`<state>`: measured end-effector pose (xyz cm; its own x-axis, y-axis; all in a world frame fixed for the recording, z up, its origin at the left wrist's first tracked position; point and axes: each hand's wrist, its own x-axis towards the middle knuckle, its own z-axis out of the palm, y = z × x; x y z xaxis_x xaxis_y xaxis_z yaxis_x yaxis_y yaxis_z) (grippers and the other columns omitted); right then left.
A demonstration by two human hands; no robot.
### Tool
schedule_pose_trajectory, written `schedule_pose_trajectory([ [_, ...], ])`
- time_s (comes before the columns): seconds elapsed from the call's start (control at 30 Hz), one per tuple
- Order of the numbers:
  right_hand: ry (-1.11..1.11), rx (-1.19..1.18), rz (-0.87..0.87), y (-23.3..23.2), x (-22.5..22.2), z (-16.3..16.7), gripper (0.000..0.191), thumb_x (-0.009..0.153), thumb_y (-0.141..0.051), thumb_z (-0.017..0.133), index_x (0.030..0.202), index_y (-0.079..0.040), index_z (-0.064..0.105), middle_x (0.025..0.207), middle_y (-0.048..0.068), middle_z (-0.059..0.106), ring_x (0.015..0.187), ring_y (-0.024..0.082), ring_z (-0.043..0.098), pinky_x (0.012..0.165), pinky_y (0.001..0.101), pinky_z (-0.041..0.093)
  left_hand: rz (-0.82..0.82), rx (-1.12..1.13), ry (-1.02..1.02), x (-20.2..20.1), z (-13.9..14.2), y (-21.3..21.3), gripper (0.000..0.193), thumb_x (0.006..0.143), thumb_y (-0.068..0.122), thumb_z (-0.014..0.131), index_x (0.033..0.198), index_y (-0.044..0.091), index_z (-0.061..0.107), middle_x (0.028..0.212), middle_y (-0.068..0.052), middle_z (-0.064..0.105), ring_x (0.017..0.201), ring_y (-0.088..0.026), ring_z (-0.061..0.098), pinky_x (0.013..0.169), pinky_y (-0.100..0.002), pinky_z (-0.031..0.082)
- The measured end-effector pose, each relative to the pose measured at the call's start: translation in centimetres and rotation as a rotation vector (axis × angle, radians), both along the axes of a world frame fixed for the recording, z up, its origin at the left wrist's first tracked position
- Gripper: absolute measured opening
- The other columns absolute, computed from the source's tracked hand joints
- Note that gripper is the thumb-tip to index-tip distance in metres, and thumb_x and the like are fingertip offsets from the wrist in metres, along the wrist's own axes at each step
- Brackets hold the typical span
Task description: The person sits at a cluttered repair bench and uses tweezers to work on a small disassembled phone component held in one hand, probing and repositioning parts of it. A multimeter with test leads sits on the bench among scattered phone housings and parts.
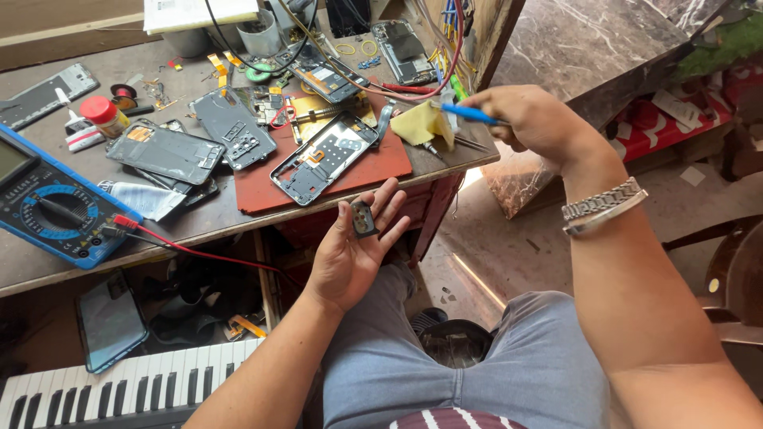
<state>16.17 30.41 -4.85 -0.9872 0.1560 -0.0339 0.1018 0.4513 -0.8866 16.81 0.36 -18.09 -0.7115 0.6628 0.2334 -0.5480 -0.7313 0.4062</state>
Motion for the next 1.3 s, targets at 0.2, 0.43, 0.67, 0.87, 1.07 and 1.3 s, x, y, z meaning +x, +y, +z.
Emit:
schedule_pose_trajectory([
  [0.2, -0.087, 0.004, 0.072, 0.0, -0.2, -2.9, 0.026, 0.101, -0.019, 0.055, 0.118, -0.003, 0.066, 0.084, 0.003, 0.065, 0.069, 0.011, 0.057, 0.064, 0.0273, 0.048, 0.006, -0.019, 0.004, -0.2, 0.1, 0.2, 0.04, 0.108, 0.04, 0.052, 0.131, 0.009, 0.06, 0.165, -0.016, 0.037, 0.156, -0.033, 0.032, 0.126, -0.055, 0.03],
  [0.43, -0.122, 0.06, 0.039, -3.3, 2.1, -3.1, 0.042, 0.091, -0.013, 0.05, 0.133, -0.016, 0.049, 0.097, 0.003, 0.069, 0.062, 0.019, 0.066, 0.058, 0.0347, 0.052, 0.008, -0.054, 0.02, 0.0, 0.0, 0.2, 0.039, 0.109, 0.041, 0.05, 0.13, 0.009, 0.061, 0.165, -0.015, 0.038, 0.155, -0.032, 0.034, 0.125, -0.054, 0.032],
  [0.67, 0.152, 0.599, 0.123, -5.4, 2.4, -4.2, 0.051, 0.09, -0.018, 0.047, 0.14, -0.02, 0.058, 0.119, 0.024, 0.072, 0.106, 0.04, 0.068, 0.094, 0.0476, 0.051, 0.021, -0.091, 0.032, 0.2, 0.1, 0.1, 0.041, 0.108, 0.041, 0.05, 0.131, 0.009, 0.06, 0.165, -0.014, 0.038, 0.153, -0.032, 0.036, 0.123, -0.054, 0.034],
  [0.87, -0.149, 0.528, 0.225, -5.6, 1.3, -4.2, 0.066, 0.092, -0.025, 0.048, 0.157, -0.029, 0.036, 0.103, 0.023, 0.067, 0.087, 0.035, 0.065, 0.078, 0.0456, 0.052, 0.013, -0.101, 0.045, 0.3, 0.2, 0.1, 0.041, 0.108, 0.042, 0.051, 0.132, 0.009, 0.06, 0.166, -0.014, 0.037, 0.153, -0.032, 0.035, 0.123, -0.055, 0.034],
  [1.07, -0.244, 0.179, 0.24, -5.4, 1.8, -2.2, 0.072, 0.094, -0.021, 0.042, 0.163, -0.034, 0.025, 0.073, 0.01, 0.066, 0.053, 0.014, 0.051, 0.05, 0.029, 0.046, 0.004, -0.085, 0.034, 0.2, 0.2, 0.2, 0.04, 0.107, 0.041, 0.052, 0.131, 0.009, 0.059, 0.167, -0.013, 0.036, 0.154, -0.032, 0.035, 0.124, -0.055, 0.031],
  [1.3, 0.161, -0.249, 0.24, -5.6, 5.3, -3.7, 0.036, 0.1, -0.011, 0.06, 0.135, -0.003, 0.052, 0.11, 0.004, 0.076, 0.096, 0.007, 0.07, 0.081, 0.0233, 0.057, -0.029, 0.038, -0.003, 0.1, 0.3, 0.0, 0.04, 0.108, 0.042, 0.054, 0.13, 0.009, 0.062, 0.168, -0.019, 0.032, 0.159, -0.035, 0.027, 0.13, -0.053, 0.024],
])
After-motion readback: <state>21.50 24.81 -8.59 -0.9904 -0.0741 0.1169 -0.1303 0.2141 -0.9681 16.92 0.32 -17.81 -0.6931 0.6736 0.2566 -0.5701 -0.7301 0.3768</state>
